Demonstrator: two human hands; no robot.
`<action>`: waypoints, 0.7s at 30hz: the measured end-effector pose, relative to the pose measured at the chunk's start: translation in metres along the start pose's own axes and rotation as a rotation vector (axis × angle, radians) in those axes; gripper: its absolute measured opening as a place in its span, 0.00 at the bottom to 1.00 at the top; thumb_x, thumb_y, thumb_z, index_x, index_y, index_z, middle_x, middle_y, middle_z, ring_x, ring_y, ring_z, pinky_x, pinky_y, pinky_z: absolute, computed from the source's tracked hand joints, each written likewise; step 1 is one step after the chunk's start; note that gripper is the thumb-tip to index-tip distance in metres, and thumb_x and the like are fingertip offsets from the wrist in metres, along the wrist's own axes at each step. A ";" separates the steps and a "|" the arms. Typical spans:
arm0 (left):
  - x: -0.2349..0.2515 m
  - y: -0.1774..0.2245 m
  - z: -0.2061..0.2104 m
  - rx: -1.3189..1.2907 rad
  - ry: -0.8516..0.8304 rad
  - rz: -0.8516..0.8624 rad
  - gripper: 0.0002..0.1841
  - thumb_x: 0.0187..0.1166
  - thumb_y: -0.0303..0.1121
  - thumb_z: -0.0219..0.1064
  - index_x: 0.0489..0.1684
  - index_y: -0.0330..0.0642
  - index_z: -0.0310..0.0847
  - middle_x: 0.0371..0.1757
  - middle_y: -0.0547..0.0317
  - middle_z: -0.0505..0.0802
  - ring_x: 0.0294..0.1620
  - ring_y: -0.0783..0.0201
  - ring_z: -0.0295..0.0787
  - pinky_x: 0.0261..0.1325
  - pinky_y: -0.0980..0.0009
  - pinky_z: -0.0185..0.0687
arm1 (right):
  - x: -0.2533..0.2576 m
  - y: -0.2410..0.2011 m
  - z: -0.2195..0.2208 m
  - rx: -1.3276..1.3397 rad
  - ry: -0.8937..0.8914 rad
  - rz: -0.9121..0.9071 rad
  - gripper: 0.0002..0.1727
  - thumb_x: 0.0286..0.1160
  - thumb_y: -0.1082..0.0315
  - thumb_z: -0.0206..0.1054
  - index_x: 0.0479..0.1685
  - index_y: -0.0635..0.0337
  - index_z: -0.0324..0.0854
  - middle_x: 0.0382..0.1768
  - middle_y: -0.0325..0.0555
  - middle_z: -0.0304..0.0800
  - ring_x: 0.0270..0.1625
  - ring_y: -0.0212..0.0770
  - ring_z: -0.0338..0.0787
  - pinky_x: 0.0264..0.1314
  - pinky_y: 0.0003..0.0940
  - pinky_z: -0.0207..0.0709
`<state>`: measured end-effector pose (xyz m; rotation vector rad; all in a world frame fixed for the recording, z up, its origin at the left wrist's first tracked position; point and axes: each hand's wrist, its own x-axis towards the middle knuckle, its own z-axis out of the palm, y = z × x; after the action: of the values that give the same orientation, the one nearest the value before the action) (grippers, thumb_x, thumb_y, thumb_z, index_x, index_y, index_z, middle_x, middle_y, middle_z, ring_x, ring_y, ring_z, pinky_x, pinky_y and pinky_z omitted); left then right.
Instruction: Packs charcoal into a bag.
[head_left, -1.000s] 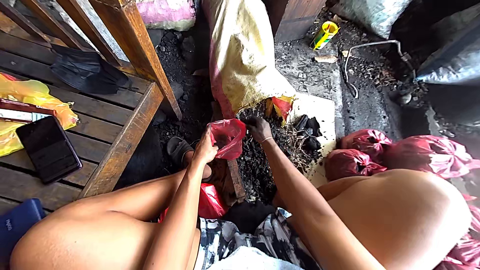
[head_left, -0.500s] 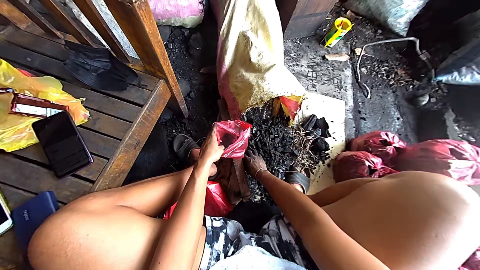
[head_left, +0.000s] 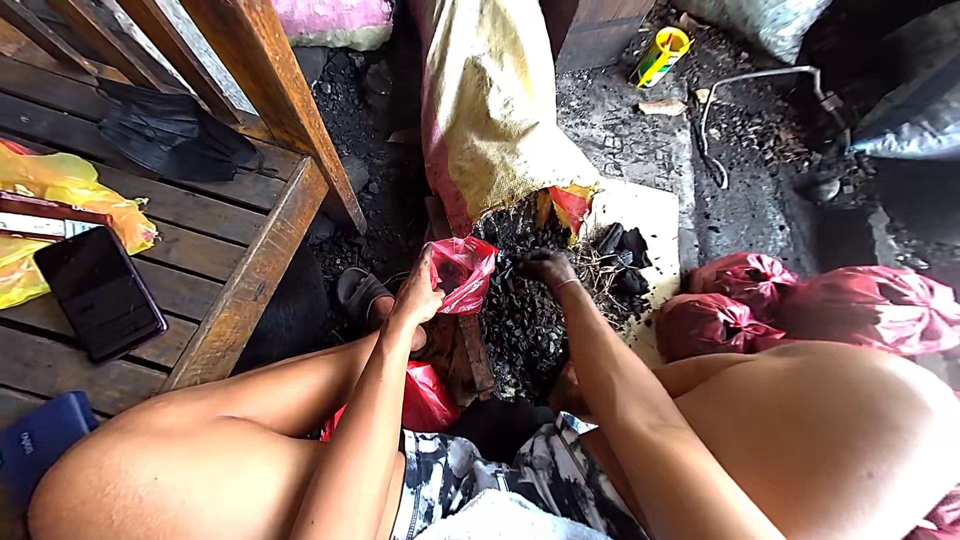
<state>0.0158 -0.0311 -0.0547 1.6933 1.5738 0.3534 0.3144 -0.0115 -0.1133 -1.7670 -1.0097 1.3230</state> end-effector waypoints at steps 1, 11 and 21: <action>0.000 0.001 0.000 -0.007 -0.001 0.002 0.56 0.66 0.21 0.76 0.97 0.45 0.38 0.89 0.39 0.69 0.85 0.42 0.70 0.84 0.42 0.67 | 0.001 -0.015 -0.003 0.100 -0.015 -0.037 0.07 0.75 0.77 0.72 0.49 0.68 0.86 0.41 0.51 0.92 0.39 0.40 0.91 0.48 0.40 0.89; -0.004 0.001 -0.003 -0.005 -0.020 0.012 0.55 0.69 0.24 0.77 0.97 0.45 0.40 0.90 0.41 0.67 0.86 0.43 0.69 0.85 0.42 0.65 | -0.030 -0.090 0.096 -0.543 -0.311 -0.430 0.13 0.73 0.63 0.77 0.53 0.54 0.94 0.51 0.52 0.95 0.54 0.51 0.93 0.65 0.60 0.82; -0.001 -0.002 0.004 0.009 0.057 -0.054 0.53 0.69 0.24 0.75 0.97 0.44 0.41 0.88 0.39 0.70 0.85 0.41 0.71 0.83 0.40 0.68 | -0.037 0.044 0.060 -1.088 -0.494 -0.168 0.26 0.68 0.67 0.74 0.70 0.56 0.84 0.72 0.60 0.84 0.77 0.65 0.80 0.74 0.72 0.74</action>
<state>0.0173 -0.0332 -0.0585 1.6572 1.6611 0.3705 0.2571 -0.0595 -0.1504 -2.0008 -2.4280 1.1919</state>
